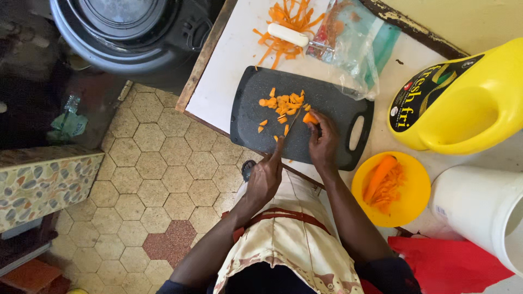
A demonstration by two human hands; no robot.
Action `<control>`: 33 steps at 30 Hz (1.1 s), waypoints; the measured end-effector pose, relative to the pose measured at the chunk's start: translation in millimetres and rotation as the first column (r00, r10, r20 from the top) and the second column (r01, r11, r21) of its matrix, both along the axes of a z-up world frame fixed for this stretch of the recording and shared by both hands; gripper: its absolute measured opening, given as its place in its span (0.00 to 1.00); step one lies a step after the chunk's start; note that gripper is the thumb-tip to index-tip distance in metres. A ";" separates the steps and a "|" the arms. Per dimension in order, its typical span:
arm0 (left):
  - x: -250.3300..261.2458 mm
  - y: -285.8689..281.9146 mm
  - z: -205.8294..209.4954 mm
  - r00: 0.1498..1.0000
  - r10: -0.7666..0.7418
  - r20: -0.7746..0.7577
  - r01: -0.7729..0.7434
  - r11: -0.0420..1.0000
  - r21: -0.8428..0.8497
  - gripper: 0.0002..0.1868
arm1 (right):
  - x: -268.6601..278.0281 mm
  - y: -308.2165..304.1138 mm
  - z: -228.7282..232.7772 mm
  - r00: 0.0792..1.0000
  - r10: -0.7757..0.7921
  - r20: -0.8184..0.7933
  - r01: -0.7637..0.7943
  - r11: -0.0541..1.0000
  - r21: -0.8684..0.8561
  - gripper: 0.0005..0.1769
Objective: The person slices a carrot into small pieces on a black cutting board using a knife. The chopped pieces accumulate on the board while the person continues cutting.
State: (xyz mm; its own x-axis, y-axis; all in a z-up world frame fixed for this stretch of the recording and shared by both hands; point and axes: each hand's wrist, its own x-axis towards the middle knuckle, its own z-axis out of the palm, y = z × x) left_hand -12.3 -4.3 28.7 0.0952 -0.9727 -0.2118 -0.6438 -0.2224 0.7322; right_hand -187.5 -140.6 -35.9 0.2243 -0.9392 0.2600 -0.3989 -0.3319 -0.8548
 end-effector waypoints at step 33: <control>0.9 -1.0 -37.3 0.981 -0.147 0.128 0.148 0.989 0.007 0.44 | 0.5 -2.1 -17.8 0.999 -0.035 0.030 0.037 0.997 -0.068 0.16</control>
State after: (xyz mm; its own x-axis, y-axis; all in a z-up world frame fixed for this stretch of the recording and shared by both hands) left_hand -11.4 -5.3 -8.7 -0.0232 -0.9785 -0.2048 -0.7578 -0.1165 0.6421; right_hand -187.0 -142.7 -53.7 0.1821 -0.9262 0.3301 -0.3871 -0.3762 -0.8418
